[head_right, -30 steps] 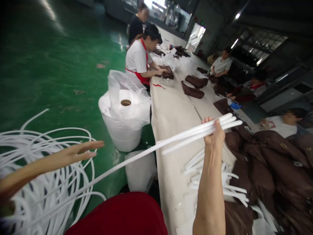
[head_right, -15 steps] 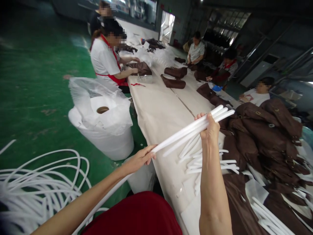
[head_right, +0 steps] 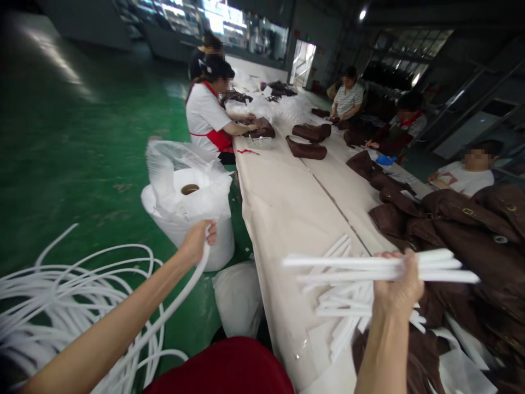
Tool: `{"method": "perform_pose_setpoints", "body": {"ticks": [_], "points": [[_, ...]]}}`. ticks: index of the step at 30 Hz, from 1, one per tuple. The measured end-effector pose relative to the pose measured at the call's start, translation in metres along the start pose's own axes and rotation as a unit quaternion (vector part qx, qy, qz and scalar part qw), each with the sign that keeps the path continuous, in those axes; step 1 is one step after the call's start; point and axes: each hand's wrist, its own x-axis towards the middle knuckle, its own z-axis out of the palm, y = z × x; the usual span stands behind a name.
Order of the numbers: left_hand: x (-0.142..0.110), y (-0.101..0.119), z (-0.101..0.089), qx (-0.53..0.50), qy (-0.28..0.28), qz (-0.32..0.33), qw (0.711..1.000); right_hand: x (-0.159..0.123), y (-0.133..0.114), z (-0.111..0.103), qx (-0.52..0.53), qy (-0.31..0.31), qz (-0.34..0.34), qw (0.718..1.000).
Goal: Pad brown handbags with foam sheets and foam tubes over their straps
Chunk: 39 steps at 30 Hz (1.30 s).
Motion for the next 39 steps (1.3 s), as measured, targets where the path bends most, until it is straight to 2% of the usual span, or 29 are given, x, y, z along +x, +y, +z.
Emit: {"method": "perform_pose_setpoints", "body": {"ticks": [1,2,3,4,6,9,15,18,20,22,25,27,30,33,36,39], "points": [[0.0,0.006,0.006,-0.008,-0.011,0.016,1.0,-0.004,0.017,-0.003,-0.041,-0.064,0.004,0.997],[-0.001,0.009,0.016,-0.015,-0.026,0.025,0.999,-0.012,0.038,-0.006,-0.11,-0.151,0.012,0.982],[-0.002,0.012,0.028,-0.021,-0.049,0.031,0.998,-0.023,0.062,-0.007,-0.185,-0.234,0.033,0.954],[-0.005,0.013,0.041,-0.026,-0.08,0.037,0.996,-0.035,0.085,-0.008,-0.235,-0.292,0.069,0.924],[-0.01,0.012,0.064,-0.043,-0.147,0.051,0.987,-0.061,0.126,-0.007,-0.269,-0.36,0.144,0.882],[-0.018,0.011,0.081,-0.066,-0.205,0.064,0.974,-0.088,0.157,-0.003,-0.25,-0.402,0.187,0.861],[-0.025,0.021,0.086,0.054,-0.158,0.175,0.97,-0.101,0.169,0.0,-0.25,-0.414,0.199,0.852],[-0.022,0.025,0.089,0.062,-0.158,0.178,0.969,-0.099,0.174,0.007,-0.268,-0.393,0.191,0.858],[-0.018,0.018,0.085,0.055,-0.171,0.164,0.97,-0.089,0.174,0.019,-0.263,-0.373,0.168,0.874],[-0.017,0.001,0.073,0.05,-0.216,0.114,0.968,-0.073,0.173,0.034,-0.251,-0.353,0.122,0.893],[-0.027,-0.032,0.042,0.076,-0.318,-0.016,0.945,-0.043,0.169,0.054,-0.254,-0.331,0.063,0.907],[-0.04,-0.05,0.018,0.089,-0.332,-0.073,0.936,-0.028,0.166,0.062,-0.261,-0.32,0.05,0.909],[-0.06,-0.062,-0.01,0.087,-0.309,-0.105,0.941,-0.015,0.164,0.066,-0.263,-0.31,0.04,0.913],[-0.077,-0.064,-0.028,0.089,-0.29,-0.122,0.945,-0.009,0.163,0.068,-0.26,-0.305,0.032,0.915],[-0.09,-0.067,-0.035,0.106,-0.25,-0.093,0.958,-0.008,0.163,0.072,-0.255,-0.301,0.028,0.918],[-0.094,-0.076,-0.033,0.143,-0.172,-0.075,0.972,-0.011,0.167,0.074,-0.244,-0.298,0.026,0.922]]}}
